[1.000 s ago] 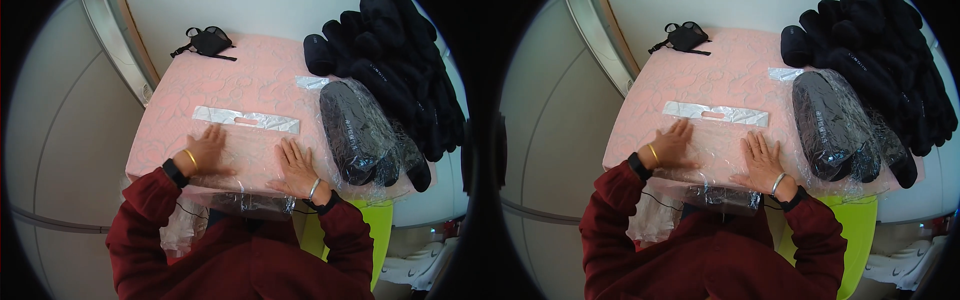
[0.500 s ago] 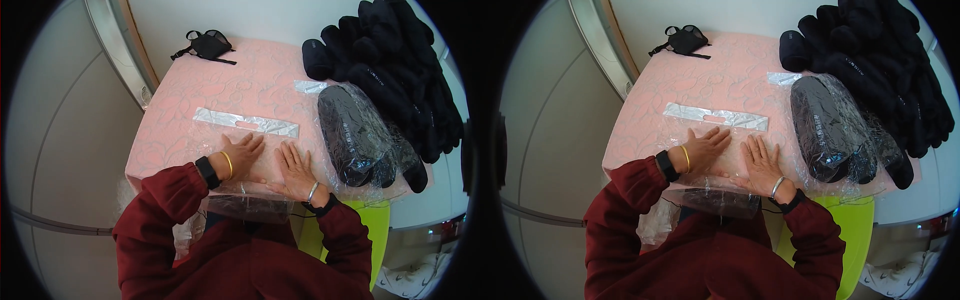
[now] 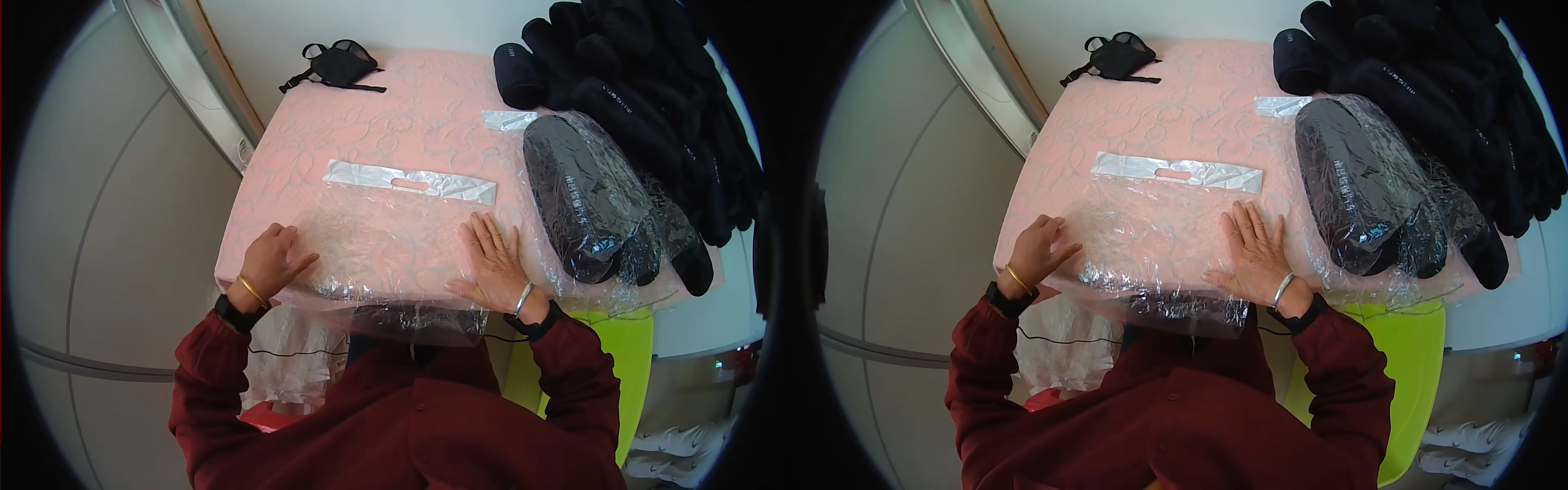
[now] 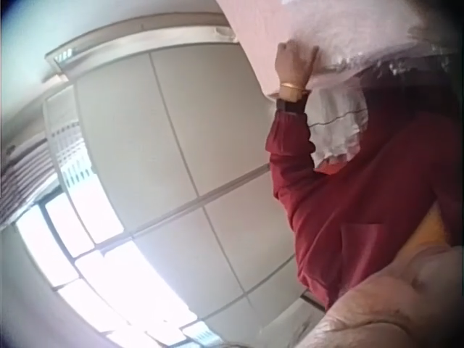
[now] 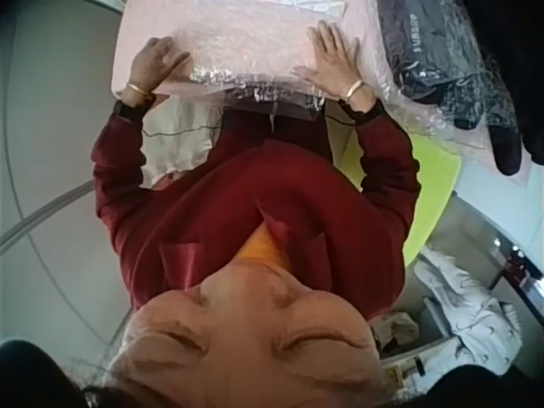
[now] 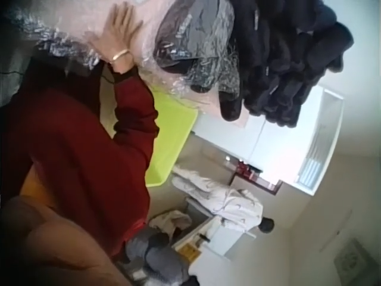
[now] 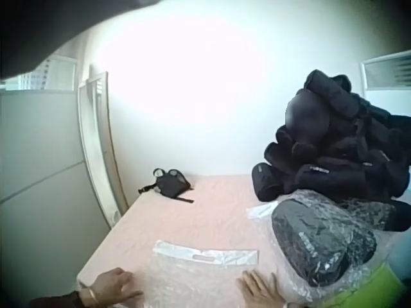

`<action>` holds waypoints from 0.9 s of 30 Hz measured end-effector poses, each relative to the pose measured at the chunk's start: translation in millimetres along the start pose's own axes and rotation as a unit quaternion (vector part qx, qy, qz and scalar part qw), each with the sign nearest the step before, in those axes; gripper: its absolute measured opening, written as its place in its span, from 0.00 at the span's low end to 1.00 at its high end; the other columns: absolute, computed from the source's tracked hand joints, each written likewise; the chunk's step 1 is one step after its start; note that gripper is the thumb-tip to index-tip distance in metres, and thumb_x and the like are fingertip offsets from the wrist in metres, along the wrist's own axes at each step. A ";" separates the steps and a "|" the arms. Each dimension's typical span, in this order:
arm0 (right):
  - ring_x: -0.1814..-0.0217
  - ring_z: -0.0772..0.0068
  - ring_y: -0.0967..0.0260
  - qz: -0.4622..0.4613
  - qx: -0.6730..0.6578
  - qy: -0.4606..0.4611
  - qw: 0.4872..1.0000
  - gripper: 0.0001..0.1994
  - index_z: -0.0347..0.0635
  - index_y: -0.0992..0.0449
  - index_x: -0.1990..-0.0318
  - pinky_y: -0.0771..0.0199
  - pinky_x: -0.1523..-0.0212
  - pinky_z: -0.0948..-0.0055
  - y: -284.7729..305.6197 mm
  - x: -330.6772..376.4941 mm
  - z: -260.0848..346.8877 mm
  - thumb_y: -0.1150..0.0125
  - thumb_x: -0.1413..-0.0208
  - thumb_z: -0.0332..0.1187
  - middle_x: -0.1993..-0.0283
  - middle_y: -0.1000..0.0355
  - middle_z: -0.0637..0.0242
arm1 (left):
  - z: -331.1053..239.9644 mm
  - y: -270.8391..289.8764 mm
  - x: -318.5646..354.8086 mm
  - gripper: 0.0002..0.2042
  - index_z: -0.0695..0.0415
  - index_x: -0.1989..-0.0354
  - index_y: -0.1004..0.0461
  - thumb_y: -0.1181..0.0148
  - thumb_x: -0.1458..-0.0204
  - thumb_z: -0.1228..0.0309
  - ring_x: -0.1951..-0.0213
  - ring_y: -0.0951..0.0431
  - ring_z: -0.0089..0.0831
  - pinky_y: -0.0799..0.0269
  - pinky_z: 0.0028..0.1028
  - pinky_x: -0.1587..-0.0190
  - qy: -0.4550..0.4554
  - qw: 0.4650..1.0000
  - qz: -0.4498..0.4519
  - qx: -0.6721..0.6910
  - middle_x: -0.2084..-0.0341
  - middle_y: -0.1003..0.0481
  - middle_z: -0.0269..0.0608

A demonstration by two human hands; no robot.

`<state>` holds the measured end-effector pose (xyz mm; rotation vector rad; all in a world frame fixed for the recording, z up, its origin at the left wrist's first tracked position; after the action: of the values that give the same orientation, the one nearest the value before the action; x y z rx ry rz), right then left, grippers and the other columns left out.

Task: The person smooths out a plastic bag on a table, picks up a black cushion from a stack, and slides it into the bag. They then repeat the process by smoothing another plastic bag and inserting a second black cushion.

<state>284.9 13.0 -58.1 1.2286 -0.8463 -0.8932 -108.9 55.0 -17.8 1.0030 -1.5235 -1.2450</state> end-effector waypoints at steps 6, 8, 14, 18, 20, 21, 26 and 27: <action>0.23 0.41 0.62 -0.154 -0.078 -0.013 0.985 0.44 0.31 0.50 0.30 0.63 0.27 0.46 -7.9 8.3 -7.7 0.37 0.45 0.51 0.26 0.58 0.40 | -7.1 -20.1 25.5 0.30 0.65 0.44 0.32 0.29 0.55 0.66 0.73 0.24 0.30 0.27 0.27 0.68 -0.006 0.951 -0.132 0.281 0.74 0.24 0.42; 0.24 0.40 0.58 -0.195 -0.105 -0.012 0.975 0.43 0.31 0.49 0.31 0.59 0.26 0.49 -10.3 14.3 -6.1 0.36 0.45 0.47 0.27 0.55 0.39 | -6.5 -24.2 27.8 0.29 0.65 0.45 0.31 0.28 0.56 0.70 0.76 0.25 0.27 0.28 0.25 0.71 0.009 0.931 -0.116 0.346 0.77 0.25 0.40; 0.27 0.43 0.49 -0.245 -0.192 -0.071 0.948 0.40 0.31 0.46 0.32 0.48 0.29 0.58 -7.4 39.0 -1.7 0.33 0.48 0.38 0.30 0.47 0.39 | -7.2 -30.0 11.1 0.21 0.66 0.53 0.27 0.31 0.56 0.72 0.78 0.27 0.21 0.30 0.23 0.75 -0.011 0.926 -0.126 0.357 0.82 0.27 0.35; 0.30 0.42 0.45 -0.290 -0.174 -0.084 0.937 0.39 0.29 0.44 0.34 0.45 0.30 0.56 -20.3 45.1 -10.7 0.31 0.50 0.37 0.33 0.42 0.39 | -13.7 -29.9 -5.3 0.11 0.65 0.75 0.26 0.31 0.57 0.71 0.81 0.29 0.19 0.33 0.23 0.79 0.003 0.919 -0.073 0.387 0.86 0.28 0.34; 0.34 0.41 0.41 -0.298 -0.192 -0.078 0.932 0.39 0.27 0.44 0.36 0.41 0.34 0.55 -18.6 34.7 -4.5 0.31 0.50 0.38 0.36 0.40 0.38 | -0.5 -33.3 1.5 0.11 0.64 0.79 0.27 0.31 0.56 0.71 0.81 0.26 0.20 0.30 0.23 0.79 0.004 0.925 -0.043 0.378 0.86 0.26 0.34; 0.38 0.42 0.37 -0.302 -0.203 -0.071 0.929 0.39 0.27 0.44 0.36 0.37 0.37 0.55 -16.6 30.7 -2.8 0.31 0.51 0.37 0.38 0.37 0.39 | 3.2 -34.8 5.8 0.10 0.63 0.79 0.27 0.32 0.55 0.72 0.81 0.27 0.18 0.32 0.22 0.79 0.003 0.917 -0.045 0.397 0.85 0.27 0.33; 0.51 0.52 0.27 -0.303 -0.386 -0.089 0.867 0.39 0.26 0.46 0.36 0.25 0.51 0.62 -18.6 30.1 -12.4 0.31 0.49 0.38 0.45 0.31 0.45 | 14.6 -29.7 -14.5 0.07 0.59 0.74 0.28 0.37 0.47 0.75 0.79 0.31 0.15 0.36 0.18 0.77 -0.079 0.869 -0.138 0.468 0.81 0.29 0.28; 0.56 0.57 0.27 -0.269 -0.462 -0.106 0.838 0.39 0.26 0.46 0.36 0.25 0.57 0.65 -18.7 28.1 -14.4 0.31 0.48 0.39 0.47 0.30 0.47 | 14.3 -23.7 -21.0 0.06 0.58 0.72 0.29 0.38 0.45 0.74 0.79 0.32 0.14 0.36 0.17 0.76 -0.070 0.839 -0.162 0.515 0.79 0.28 0.28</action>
<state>307.6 -8.8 -77.1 0.4842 -0.1216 -1.6643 -116.0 74.7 -45.5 1.9443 -2.2674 -0.6309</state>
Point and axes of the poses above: each hand's wrist, its own x-axis away from the middle knuckle, its own y-axis out of the back of the hand, z = x × y, the point moved 1 cm from there along -x, towards the middle knuckle
